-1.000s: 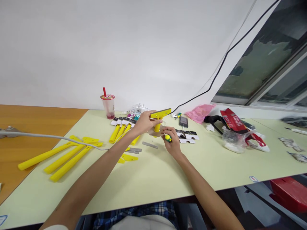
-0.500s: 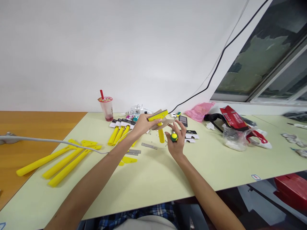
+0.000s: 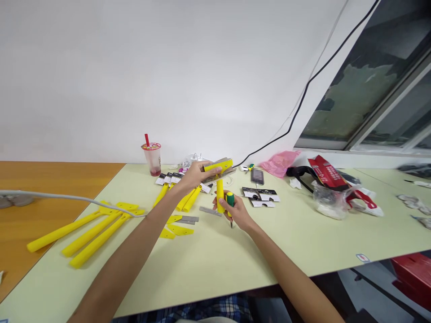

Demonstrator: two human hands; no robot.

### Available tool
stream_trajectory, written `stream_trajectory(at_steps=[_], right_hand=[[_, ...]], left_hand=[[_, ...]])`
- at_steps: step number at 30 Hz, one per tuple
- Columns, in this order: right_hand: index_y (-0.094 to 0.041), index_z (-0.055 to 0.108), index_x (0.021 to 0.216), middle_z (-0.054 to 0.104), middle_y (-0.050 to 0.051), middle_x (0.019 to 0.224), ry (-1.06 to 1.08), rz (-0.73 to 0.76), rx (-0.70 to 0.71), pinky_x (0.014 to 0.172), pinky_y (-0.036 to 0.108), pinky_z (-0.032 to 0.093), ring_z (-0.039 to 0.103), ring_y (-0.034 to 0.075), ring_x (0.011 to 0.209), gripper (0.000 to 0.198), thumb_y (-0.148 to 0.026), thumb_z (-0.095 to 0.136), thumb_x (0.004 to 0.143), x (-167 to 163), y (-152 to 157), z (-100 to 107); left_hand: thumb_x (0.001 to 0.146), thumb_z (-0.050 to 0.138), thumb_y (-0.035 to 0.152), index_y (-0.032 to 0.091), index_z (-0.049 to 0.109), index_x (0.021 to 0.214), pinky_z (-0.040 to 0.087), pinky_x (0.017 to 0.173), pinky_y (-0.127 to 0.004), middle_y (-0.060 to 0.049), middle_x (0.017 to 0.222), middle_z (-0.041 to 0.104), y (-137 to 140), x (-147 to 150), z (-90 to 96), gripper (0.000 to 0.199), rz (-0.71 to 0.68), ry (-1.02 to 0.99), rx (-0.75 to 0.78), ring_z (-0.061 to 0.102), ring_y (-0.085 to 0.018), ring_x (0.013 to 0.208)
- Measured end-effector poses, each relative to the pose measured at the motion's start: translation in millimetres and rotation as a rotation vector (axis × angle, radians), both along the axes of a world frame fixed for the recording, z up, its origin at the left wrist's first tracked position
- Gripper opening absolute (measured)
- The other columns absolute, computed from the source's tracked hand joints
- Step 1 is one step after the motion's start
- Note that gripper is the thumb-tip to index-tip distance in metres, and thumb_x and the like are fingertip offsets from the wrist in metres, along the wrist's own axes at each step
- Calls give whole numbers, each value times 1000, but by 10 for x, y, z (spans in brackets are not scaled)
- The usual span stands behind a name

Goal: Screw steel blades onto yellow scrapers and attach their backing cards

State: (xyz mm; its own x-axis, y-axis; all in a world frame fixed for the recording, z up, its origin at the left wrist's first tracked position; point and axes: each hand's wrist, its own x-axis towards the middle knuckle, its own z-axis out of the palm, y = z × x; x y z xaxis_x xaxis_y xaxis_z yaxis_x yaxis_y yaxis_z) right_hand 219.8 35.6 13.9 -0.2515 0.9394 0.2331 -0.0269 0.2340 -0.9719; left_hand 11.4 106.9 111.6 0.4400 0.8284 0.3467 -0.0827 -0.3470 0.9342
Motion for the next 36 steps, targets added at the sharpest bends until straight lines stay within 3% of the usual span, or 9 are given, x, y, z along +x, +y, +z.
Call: stream_trajectory(at_steps=[7,11,15,18,22,28,31,36], right_hand=[[-21,74,121,78,9,102,108,34,-26,39,23,24,51,9,51,48,-58,84,93,67,89,-91],[-21,75,119,78,8,99,95,54,-35,39,24,22,45,6,47,44,-57,83,94,85,87,-78],[-21,75,114,74,5,94,106,46,-57,38,22,20,45,6,46,44,-57,86,92,93,74,-40],[-20,75,110,72,5,95,118,50,-87,37,21,20,55,10,54,47,-58,90,87,85,63,-9],[-20,74,109,72,6,98,153,44,-119,36,19,22,62,14,66,49,-56,94,82,71,49,11],[-18,77,103,67,5,85,111,114,-159,39,20,19,47,10,61,44,-58,89,88,121,41,6],[-19,78,106,65,5,86,128,200,-205,39,19,18,49,12,66,41,-56,87,91,161,38,14],[-21,76,108,70,7,94,160,286,-287,39,18,21,56,14,71,36,-51,88,91,198,3,99]], left_hand=[[81,92,57,21,78,128,56,73,-31,-10,111,80,-75,-234,218,61,-153,187,146,75,-26,94],[77,97,48,28,64,151,61,78,-35,-14,130,76,-110,-327,279,83,-166,237,198,77,-30,104],[71,100,39,33,56,162,61,94,-42,-16,139,73,-119,-390,285,102,-98,269,342,74,-36,124],[69,100,38,32,65,155,58,102,-42,-14,142,73,-141,-411,298,93,-55,337,462,69,-38,135],[72,96,38,30,73,144,60,94,-38,-9,137,78,-202,-413,347,76,-50,396,468,75,-34,120],[80,80,26,24,84,120,59,73,-31,-6,107,83,-219,-451,424,41,-98,322,364,77,-24,90],[80,76,24,21,88,105,58,70,-30,-7,93,82,-204,-503,465,28,-142,296,335,75,-23,83],[74,80,21,22,88,87,64,83,-40,-14,106,84,-137,-583,467,15,-194,190,297,78,-31,104]])
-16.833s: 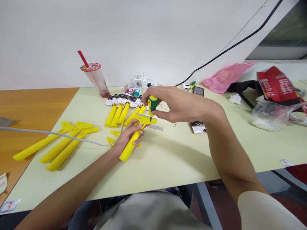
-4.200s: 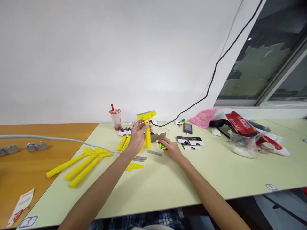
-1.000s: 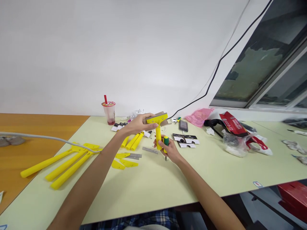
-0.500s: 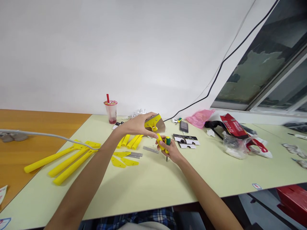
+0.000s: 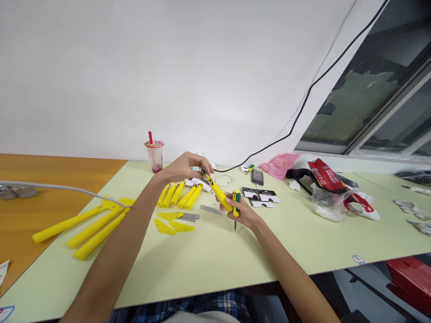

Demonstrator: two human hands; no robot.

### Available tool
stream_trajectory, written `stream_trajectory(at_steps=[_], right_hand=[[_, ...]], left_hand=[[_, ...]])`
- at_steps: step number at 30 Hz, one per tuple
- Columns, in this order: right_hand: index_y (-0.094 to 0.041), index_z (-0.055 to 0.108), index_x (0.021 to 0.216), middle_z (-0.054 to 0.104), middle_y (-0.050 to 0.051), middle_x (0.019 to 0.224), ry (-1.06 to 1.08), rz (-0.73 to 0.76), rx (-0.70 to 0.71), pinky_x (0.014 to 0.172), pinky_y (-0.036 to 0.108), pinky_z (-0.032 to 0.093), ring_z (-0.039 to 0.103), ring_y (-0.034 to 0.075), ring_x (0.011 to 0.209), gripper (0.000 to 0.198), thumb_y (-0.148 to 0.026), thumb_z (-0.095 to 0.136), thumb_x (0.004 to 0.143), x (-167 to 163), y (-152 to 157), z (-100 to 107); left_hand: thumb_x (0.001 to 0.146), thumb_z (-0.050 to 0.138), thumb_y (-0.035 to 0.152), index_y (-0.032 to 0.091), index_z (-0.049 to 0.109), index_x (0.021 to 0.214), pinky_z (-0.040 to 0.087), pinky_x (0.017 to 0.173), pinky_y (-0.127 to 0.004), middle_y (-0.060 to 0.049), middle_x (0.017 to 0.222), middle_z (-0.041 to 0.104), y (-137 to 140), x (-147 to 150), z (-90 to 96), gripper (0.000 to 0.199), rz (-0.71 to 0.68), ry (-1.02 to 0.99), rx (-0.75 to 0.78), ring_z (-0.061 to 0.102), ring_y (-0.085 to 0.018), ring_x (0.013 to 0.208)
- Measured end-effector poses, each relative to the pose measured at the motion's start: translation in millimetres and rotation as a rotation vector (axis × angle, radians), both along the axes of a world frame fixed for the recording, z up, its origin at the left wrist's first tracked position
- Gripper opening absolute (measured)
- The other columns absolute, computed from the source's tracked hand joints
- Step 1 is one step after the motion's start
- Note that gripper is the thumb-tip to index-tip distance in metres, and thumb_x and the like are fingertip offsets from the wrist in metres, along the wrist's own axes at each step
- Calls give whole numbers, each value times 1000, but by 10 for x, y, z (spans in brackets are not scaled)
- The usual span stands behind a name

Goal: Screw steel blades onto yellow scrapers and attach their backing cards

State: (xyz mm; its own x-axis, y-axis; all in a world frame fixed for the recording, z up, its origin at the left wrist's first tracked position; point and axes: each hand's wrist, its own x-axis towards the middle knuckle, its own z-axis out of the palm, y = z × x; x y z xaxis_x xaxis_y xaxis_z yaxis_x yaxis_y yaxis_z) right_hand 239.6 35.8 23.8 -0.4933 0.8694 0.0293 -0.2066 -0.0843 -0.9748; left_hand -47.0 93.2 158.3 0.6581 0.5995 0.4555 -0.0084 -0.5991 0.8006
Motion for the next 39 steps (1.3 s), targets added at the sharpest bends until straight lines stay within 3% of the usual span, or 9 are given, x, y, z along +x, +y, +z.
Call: stream_trajectory(at_steps=[4,7,11,16,24,27,33,39], right_hand=[[-22,73,112,74,11,112,6,41,-7,37,17,24,68,18,83,45,-46,96,82,-14,-43,60],[-21,73,110,74,10,105,3,-10,40,37,16,22,68,18,83,46,-46,97,80,-28,-47,64],[-20,75,110,73,8,94,-10,-105,65,37,18,21,64,16,74,46,-46,97,79,-26,-19,35],[-21,77,115,75,10,107,-2,-151,66,36,18,20,62,15,75,46,-45,96,80,-30,12,-8],[-21,77,117,74,10,121,1,-180,68,36,17,21,64,14,79,49,-44,97,79,-29,36,-34],[-22,76,117,74,10,122,0,-180,63,36,17,21,66,14,80,49,-44,97,79,-28,35,-25],[-24,70,119,74,7,113,10,-166,30,37,17,21,66,14,78,55,-45,99,77,-36,23,-7],[-25,69,120,73,7,115,20,-158,30,38,17,21,67,14,79,57,-44,100,76,-44,15,-9]], left_hand=[[75,80,19,25,85,76,61,105,-52,-14,132,78,99,-40,-64,8,11,-59,55,69,-37,133],[80,77,19,27,86,81,57,114,-55,-13,142,73,163,-63,-112,13,47,-67,87,64,-36,142],[84,74,23,26,87,85,63,101,-48,-13,128,79,223,-97,-151,13,126,-45,74,72,-31,125],[91,71,31,24,88,96,61,80,-35,-9,101,83,269,-150,-167,19,199,79,48,75,-23,90],[95,66,38,23,86,107,62,98,-40,-9,125,81,225,-117,-117,28,244,122,-68,74,-26,114],[94,64,33,24,86,112,61,93,-37,-9,125,81,196,-106,-105,30,272,137,-44,74,-24,106],[90,65,28,22,87,116,56,72,-31,-9,106,83,162,-96,-111,34,315,127,37,70,-19,81],[93,65,30,22,88,111,58,74,-32,-9,103,82,149,-86,-105,30,358,73,46,73,-22,87]])
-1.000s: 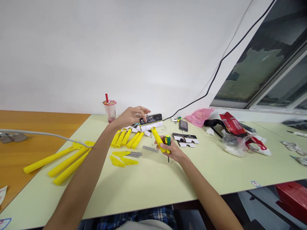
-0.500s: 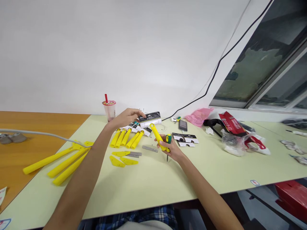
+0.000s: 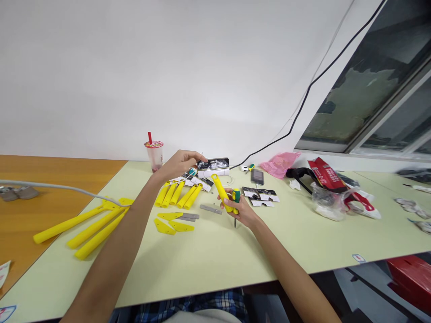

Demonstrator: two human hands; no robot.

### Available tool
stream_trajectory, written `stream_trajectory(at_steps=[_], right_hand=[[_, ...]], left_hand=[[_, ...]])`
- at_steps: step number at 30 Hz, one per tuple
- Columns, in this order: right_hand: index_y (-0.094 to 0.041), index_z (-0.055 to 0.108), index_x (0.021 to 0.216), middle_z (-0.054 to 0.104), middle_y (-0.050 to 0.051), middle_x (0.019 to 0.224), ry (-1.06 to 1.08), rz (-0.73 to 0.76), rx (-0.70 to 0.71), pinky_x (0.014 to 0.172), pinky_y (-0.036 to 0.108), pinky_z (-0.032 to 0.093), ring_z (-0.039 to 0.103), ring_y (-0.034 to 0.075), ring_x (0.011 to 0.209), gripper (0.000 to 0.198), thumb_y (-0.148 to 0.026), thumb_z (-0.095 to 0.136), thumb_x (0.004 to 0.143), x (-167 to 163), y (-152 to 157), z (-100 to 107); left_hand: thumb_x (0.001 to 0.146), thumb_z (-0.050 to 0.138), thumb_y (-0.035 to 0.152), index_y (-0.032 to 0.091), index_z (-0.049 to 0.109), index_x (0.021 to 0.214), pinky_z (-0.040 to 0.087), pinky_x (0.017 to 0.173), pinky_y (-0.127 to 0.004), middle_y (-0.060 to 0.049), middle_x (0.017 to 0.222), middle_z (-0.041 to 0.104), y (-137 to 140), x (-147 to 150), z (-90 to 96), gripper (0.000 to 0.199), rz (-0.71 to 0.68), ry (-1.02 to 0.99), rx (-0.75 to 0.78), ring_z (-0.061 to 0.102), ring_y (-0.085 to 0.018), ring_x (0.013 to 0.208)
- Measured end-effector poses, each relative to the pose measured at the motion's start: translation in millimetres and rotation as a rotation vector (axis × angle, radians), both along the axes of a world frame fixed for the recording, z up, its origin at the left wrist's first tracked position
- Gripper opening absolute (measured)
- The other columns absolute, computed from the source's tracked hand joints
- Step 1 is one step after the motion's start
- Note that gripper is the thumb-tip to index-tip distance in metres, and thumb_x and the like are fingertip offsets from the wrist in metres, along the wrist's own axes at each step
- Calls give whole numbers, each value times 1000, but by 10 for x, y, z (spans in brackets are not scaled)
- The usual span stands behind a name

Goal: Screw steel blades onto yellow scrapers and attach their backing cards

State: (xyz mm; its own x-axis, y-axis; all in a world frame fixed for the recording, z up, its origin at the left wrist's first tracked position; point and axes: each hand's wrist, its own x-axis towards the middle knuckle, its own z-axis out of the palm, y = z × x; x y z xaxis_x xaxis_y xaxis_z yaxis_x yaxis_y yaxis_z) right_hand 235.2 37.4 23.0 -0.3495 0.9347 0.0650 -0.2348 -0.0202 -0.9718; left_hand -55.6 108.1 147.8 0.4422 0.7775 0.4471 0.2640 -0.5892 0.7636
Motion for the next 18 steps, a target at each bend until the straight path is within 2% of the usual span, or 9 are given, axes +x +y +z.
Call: stream_trajectory(at_steps=[7,11,15,18], right_hand=[[-19,75,111,74,10,113,-13,62,8,35,18,20,66,13,73,44,-50,93,85,33,6,-3],[-18,77,111,74,9,100,31,97,-44,34,17,20,66,13,69,45,-56,88,89,39,-8,19],[-17,78,111,75,8,98,90,128,-89,33,17,17,63,12,67,44,-52,90,86,58,-19,46],[-17,77,106,74,8,91,97,121,-48,33,18,17,58,12,63,42,-48,92,83,73,-24,64]], left_hand=[[90,79,38,20,85,109,60,91,-38,-12,117,83,7,68,-20,27,-71,-79,-24,76,-26,109],[82,89,40,18,81,110,61,88,-39,-14,115,82,65,75,-54,36,-57,-155,-55,76,-28,108],[82,90,41,19,82,116,59,89,-39,-15,127,79,86,17,-66,41,-82,-237,-65,73,-30,115],[83,87,39,20,84,104,57,91,-40,-12,114,80,77,-19,-61,27,-109,-244,-82,73,-29,110]])
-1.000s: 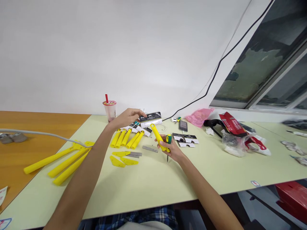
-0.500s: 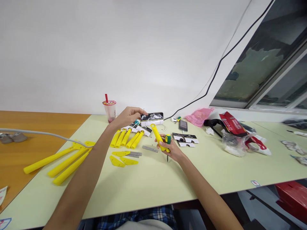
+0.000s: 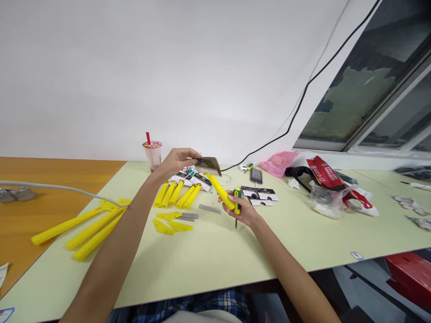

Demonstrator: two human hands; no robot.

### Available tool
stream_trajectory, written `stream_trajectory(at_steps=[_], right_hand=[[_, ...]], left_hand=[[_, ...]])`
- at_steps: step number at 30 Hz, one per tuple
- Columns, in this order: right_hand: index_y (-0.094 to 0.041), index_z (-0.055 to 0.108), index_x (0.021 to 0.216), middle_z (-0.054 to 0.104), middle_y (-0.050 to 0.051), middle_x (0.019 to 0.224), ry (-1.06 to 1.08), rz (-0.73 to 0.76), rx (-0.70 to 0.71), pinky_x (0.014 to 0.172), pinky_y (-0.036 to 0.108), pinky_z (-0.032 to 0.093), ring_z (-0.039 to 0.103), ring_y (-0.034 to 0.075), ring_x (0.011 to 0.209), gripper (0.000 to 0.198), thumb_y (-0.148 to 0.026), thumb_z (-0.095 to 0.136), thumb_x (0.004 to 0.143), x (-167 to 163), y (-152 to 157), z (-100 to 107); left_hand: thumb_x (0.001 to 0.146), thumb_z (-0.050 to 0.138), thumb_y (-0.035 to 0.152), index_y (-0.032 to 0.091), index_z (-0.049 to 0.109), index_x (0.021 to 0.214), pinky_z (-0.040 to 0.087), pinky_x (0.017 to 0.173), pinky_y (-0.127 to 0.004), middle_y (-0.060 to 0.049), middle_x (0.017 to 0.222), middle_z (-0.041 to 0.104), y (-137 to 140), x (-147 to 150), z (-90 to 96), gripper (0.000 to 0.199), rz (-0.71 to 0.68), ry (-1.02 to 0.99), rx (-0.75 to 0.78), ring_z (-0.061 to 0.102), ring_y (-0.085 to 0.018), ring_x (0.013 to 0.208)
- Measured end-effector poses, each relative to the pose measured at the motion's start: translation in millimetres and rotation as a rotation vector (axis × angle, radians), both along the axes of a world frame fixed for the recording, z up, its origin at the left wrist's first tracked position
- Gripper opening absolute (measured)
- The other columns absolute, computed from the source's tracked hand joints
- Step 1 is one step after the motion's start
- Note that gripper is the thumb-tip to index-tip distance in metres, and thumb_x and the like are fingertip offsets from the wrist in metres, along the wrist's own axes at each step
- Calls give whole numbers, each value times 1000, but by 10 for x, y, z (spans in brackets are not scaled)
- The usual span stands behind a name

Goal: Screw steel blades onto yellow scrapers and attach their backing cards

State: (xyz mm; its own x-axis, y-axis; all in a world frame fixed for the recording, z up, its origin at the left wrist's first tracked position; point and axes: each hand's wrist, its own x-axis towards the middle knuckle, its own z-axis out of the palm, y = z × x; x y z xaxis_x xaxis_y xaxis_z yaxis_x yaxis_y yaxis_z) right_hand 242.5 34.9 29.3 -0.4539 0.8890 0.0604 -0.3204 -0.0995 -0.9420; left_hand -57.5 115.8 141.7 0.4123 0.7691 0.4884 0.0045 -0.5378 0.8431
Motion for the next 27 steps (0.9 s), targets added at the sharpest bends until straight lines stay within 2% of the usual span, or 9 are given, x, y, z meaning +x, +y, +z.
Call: stream_trajectory(at_steps=[1,3,6,10,13,19,21,24,27], right_hand=[[-17,77,106,72,6,84,-10,-6,19,34,18,17,56,11,61,41,-47,92,83,1,0,3],[-17,77,108,66,2,72,-42,-20,48,36,18,18,51,10,57,43,-45,94,81,-4,4,-2],[-17,76,116,63,-1,67,-87,-59,56,38,19,16,42,8,51,51,-42,97,77,-24,20,-31],[-20,76,127,64,-3,70,-127,-119,62,39,19,15,37,6,50,62,-37,99,73,-50,41,-67],[-22,75,130,63,-4,73,-123,-175,67,40,19,14,41,6,52,66,-33,99,69,-63,48,-72],[-25,75,126,64,-2,82,-118,-245,52,38,18,17,52,9,60,64,-32,100,67,-62,56,-70],[-24,75,122,70,2,97,-108,-218,54,37,18,19,58,10,64,61,-32,100,68,-56,55,-68],[-22,74,116,74,9,118,-109,-123,58,36,18,20,67,11,67,49,-40,97,76,-54,44,-70],[-19,72,112,78,13,117,-139,-27,42,35,18,21,73,15,67,46,-45,94,82,-64,26,-81]], left_hand=[[83,86,37,20,84,96,56,92,-40,-11,110,79,-2,-5,2,21,1,-1,10,72,-29,109],[83,84,33,20,81,84,55,98,-41,-11,115,77,-3,-9,5,13,16,4,50,70,-29,116],[84,80,31,21,80,81,52,106,-42,-12,127,76,11,-21,2,10,55,52,86,67,-30,126],[90,76,37,22,83,90,55,86,-37,-8,98,77,52,-68,-20,17,52,160,37,69,-23,94],[97,69,41,22,85,99,54,80,-34,-7,100,78,71,-87,-27,25,45,186,-14,68,-20,87],[96,71,43,22,85,113,58,92,-38,-10,117,82,20,-22,5,30,39,197,36,73,-24,103],[94,73,39,21,84,114,58,99,-41,-11,119,82,-4,17,15,29,50,191,59,74,-25,109],[91,74,33,18,83,111,56,108,-45,-13,122,82,-22,79,17,26,57,163,67,74,-27,116],[89,74,29,18,81,109,56,110,-47,-12,120,82,-24,139,3,23,59,129,74,75,-27,115]])
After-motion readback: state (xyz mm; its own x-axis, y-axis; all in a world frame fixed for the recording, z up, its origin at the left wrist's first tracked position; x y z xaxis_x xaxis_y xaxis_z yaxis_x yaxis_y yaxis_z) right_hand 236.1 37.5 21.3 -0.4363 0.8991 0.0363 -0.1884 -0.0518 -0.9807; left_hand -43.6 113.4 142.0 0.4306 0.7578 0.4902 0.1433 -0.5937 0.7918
